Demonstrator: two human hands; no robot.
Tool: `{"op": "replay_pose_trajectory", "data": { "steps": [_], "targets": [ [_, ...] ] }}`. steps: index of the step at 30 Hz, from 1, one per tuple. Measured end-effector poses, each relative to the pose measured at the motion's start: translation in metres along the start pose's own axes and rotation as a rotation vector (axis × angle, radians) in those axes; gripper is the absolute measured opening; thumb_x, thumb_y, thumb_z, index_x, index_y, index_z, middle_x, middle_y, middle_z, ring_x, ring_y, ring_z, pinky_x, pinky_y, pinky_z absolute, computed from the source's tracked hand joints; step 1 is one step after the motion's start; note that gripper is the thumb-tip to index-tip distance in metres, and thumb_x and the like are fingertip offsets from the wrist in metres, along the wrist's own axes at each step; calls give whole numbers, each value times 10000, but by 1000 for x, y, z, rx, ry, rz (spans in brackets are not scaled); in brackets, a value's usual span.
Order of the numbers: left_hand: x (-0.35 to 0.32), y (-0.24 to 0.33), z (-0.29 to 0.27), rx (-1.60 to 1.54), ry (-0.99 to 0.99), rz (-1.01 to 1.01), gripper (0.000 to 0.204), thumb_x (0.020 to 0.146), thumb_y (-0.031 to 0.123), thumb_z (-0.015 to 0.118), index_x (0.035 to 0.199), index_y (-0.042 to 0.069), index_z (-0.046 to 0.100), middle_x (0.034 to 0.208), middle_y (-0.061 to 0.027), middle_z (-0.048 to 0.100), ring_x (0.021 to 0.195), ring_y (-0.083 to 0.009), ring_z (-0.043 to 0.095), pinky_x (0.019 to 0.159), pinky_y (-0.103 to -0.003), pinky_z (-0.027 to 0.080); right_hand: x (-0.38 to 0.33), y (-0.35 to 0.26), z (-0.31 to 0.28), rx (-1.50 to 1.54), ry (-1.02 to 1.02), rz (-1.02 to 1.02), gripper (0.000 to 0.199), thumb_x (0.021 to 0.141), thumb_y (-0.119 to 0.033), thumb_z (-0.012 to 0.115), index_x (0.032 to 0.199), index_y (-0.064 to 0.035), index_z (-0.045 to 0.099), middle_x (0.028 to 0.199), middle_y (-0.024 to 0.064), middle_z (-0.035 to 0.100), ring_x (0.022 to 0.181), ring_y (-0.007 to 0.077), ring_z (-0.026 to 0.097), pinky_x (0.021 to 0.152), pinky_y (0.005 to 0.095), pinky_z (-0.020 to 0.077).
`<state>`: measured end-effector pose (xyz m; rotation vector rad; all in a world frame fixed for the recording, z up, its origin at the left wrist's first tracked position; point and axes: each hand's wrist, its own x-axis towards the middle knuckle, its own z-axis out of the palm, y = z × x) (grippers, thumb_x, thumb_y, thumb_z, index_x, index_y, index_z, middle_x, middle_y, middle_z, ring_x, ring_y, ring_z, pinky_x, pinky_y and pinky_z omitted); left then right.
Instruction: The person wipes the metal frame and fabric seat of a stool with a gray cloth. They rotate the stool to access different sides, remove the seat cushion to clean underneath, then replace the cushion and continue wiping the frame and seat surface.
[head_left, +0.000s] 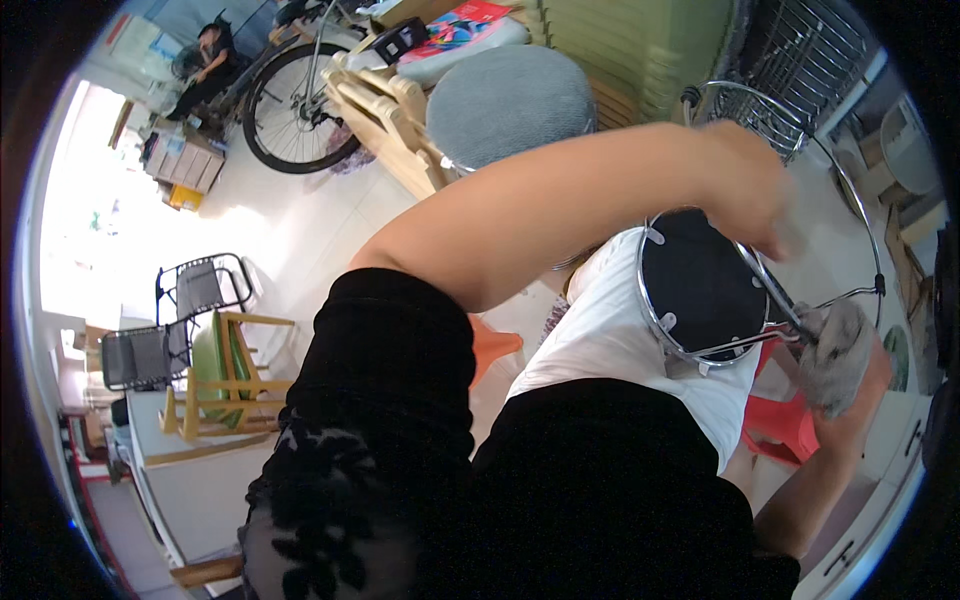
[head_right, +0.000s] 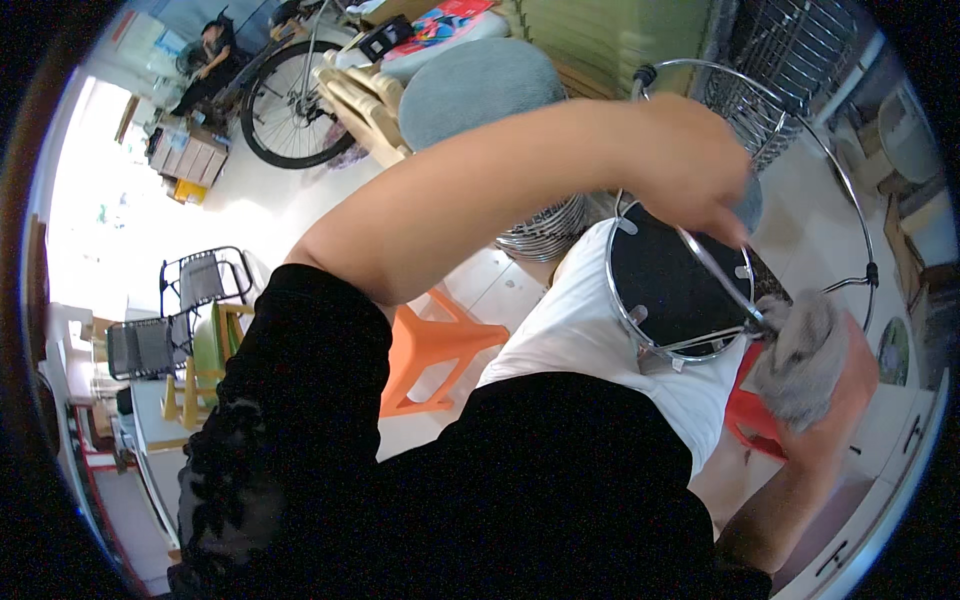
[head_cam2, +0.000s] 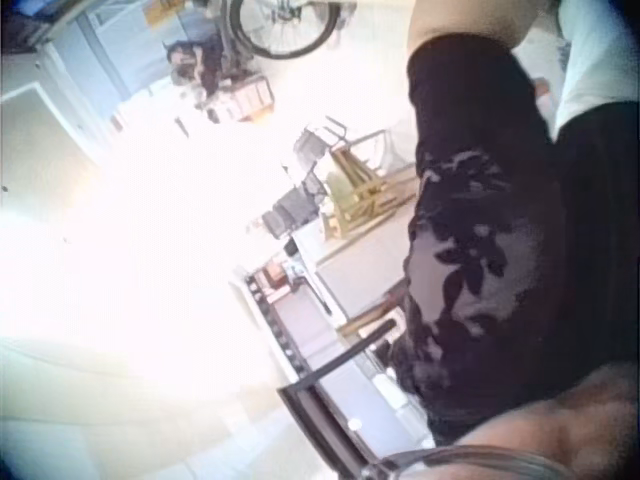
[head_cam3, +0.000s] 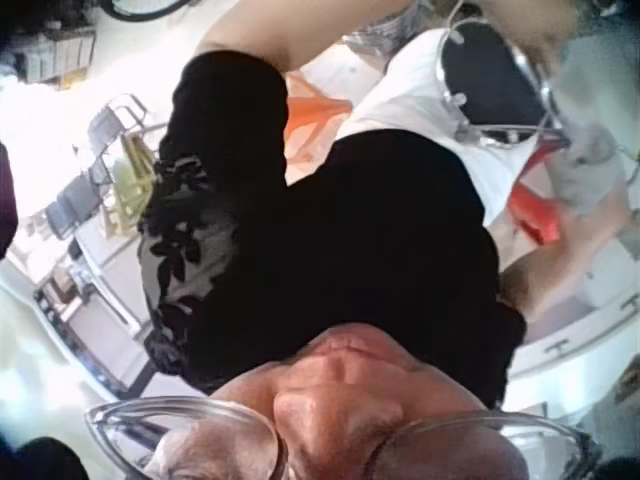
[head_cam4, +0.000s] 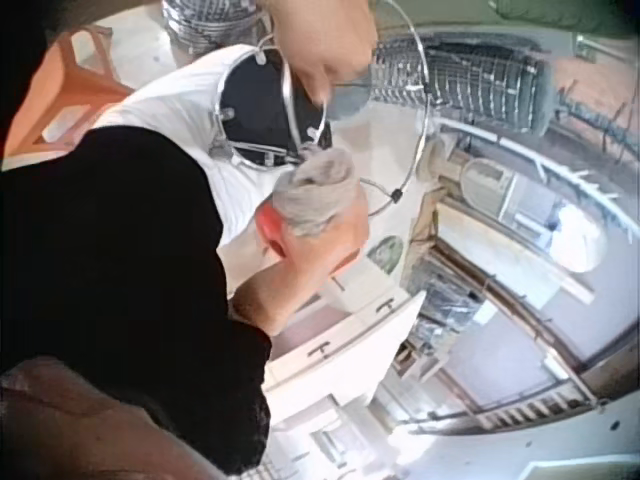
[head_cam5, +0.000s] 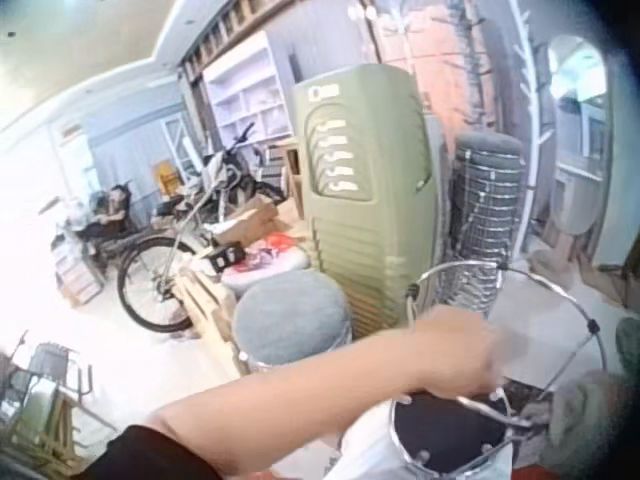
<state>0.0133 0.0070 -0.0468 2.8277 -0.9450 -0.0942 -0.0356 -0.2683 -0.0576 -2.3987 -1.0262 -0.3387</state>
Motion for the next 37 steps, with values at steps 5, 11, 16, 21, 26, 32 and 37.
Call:
{"op": "replay_pose_trajectory", "data": {
  "steps": [5,11,16,21,26,32,37],
  "targets": [
    [-18,64,2,-215,146,-52,471,928,472,508,776,76,711,715,-188,657,737,-407,648,672,-496,520,-31,56,-6,-243,158,-114,664,628,-234,757,1210,22,566,1100,205,629,960,373,611,858,442,461],
    [-37,83,16,-148,431,60,361,829,380,676,662,64,627,558,-109,528,556,-331,554,505,-429,401,-19,25,-17,271,74,-53,784,593,-211,789,1290,4,502,1175,200,604,1023,362,614,801,427,502],
    [-54,39,10,-202,594,192,309,780,297,751,668,45,613,551,-98,503,536,-313,525,495,-394,388,-18,-14,-13,704,517,431,747,603,-109,791,1288,-15,511,1182,204,602,1036,352,622,829,383,531],
    [-60,19,5,-253,574,301,161,719,192,717,685,62,629,609,-121,559,577,-340,558,519,-393,418,22,-65,2,32,115,-113,535,664,-67,700,1184,-41,576,1145,146,627,1033,319,620,864,399,489],
    [-65,22,2,-222,566,337,250,743,264,753,656,68,624,560,-71,536,497,-284,528,472,-363,383,2,-20,-9,-114,29,-245,587,626,-291,790,1137,-50,633,1139,122,651,1070,300,612,898,425,473],
    [-49,15,1,-214,567,372,327,747,323,752,614,70,592,518,-45,483,461,-251,462,457,-353,322,-25,49,-21,11,135,11,534,569,-135,735,1091,-68,649,1141,132,649,1085,339,598,976,420,447],
    [-53,10,0,-426,487,269,365,728,378,761,632,69,591,538,-66,498,484,-255,475,475,-372,322,6,-29,8,-104,269,-160,541,520,-223,774,1030,-77,667,1056,123,664,987,302,634,874,432,492]
  ]
}}
